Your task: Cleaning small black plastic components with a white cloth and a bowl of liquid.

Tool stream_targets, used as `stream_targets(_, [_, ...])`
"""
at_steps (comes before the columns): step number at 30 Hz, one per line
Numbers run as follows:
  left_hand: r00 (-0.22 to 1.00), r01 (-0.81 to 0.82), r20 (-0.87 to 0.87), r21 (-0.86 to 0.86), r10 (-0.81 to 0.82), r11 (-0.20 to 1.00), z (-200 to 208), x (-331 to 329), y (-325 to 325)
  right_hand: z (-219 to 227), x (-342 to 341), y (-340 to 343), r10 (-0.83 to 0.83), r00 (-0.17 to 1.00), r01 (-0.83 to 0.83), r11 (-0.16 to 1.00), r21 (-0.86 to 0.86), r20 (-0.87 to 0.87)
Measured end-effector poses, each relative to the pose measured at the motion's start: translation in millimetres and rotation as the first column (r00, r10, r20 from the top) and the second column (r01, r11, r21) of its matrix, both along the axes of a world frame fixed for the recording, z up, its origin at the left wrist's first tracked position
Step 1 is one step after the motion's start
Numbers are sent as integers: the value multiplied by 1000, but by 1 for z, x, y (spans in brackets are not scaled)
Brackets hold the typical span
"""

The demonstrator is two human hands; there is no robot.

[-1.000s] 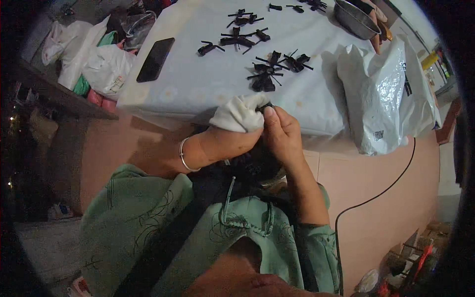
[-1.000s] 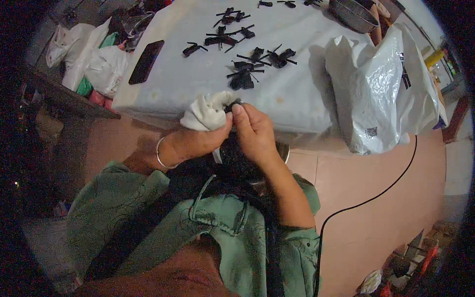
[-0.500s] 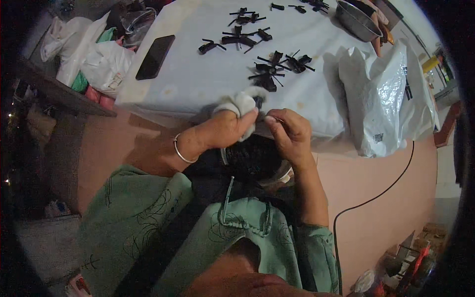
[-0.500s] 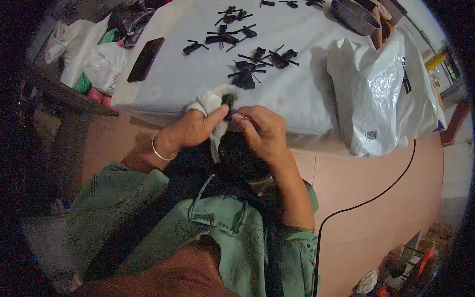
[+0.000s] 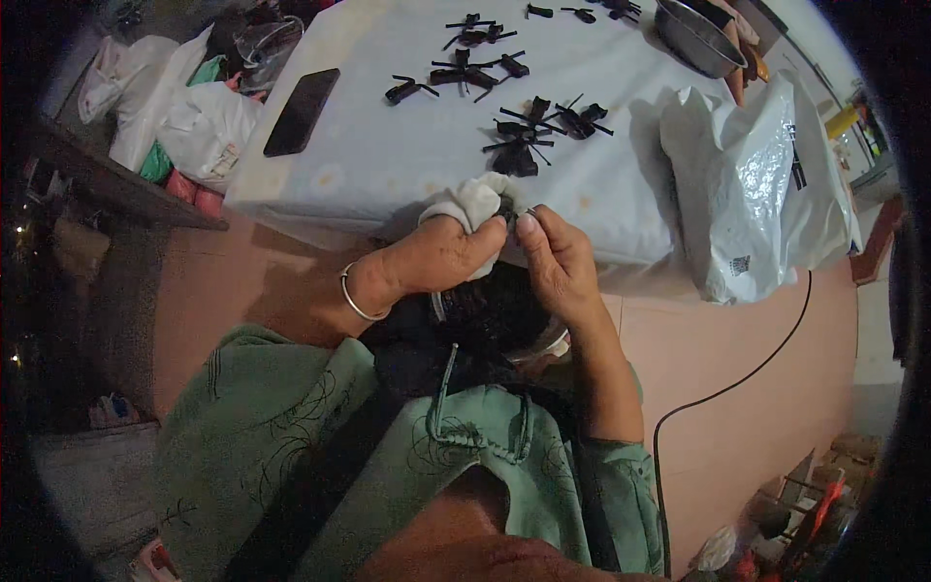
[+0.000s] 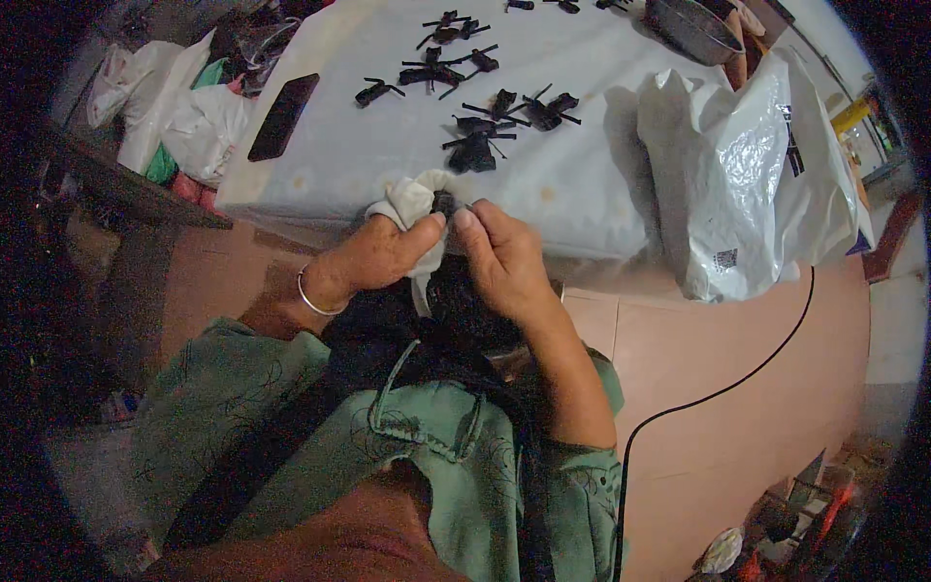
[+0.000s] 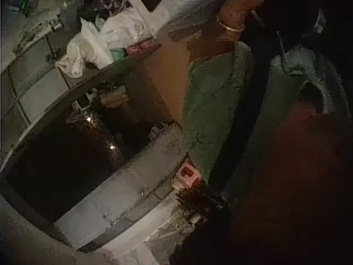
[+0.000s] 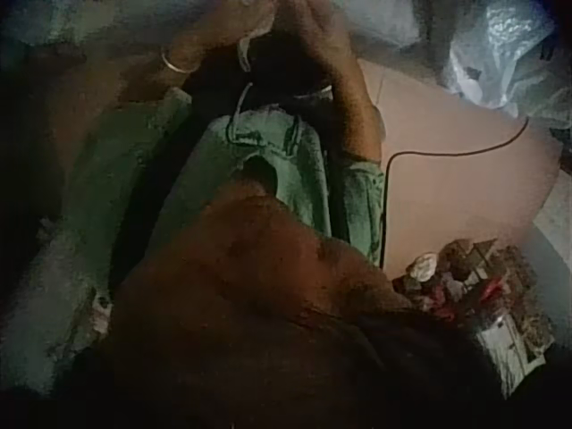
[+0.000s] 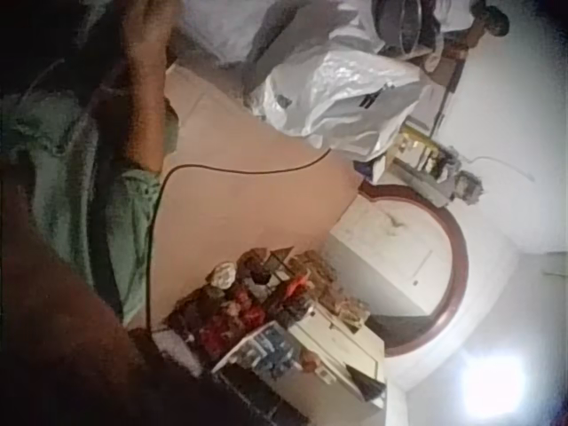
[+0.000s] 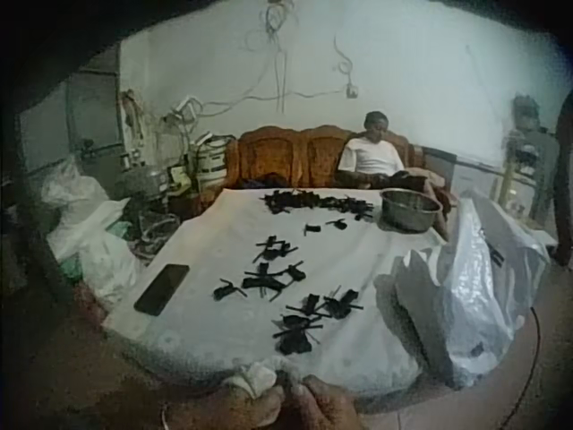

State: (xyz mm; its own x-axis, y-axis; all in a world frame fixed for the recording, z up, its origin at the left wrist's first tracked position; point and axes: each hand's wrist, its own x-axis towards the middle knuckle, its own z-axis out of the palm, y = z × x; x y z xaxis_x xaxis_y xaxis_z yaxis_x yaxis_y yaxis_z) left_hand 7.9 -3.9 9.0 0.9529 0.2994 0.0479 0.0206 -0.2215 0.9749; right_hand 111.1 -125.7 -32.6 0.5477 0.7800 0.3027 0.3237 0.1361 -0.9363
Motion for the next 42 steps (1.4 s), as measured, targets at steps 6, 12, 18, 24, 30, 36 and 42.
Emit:
stream_targets(6, [986, 84, 135, 88, -95, 993, 1, 0, 0, 2, 0, -1, 14, 991, -9, 999, 43, -135])
stream_targets(12, [959, 130, 228, 181, -170, 975, -5, -1, 2, -1, -1, 1, 51, 963, -36, 997, 62, -266])
stream_targets(18, [969, -2, 242, 230, -55, 973, -12, -1, 4, 2, 0, -1, 66, 990, -67, 998, 1, -124])
stream_targets(24, [984, -28, 177, 316, -29, 948, -12, 1, 4, -1, 1, 1, 58, 998, -57, 992, -109, 7])
stream_targets(30, [931, -118, 337, 647, -143, 754, -26, -1, -2, -13, -11, 9, 24, 991, -18, 999, 49, -132])
stream_targets(36, [887, -173, 338, 874, -314, 454, -32, -3, 5, -18, -21, 15, -76, 994, 84, 991, 105, -77])
stream_targets(42, [956, -183, 262, 198, 128, 963, -32, -5, -10, -4, -21, 12, 42, 964, -21, 997, 81, -262])
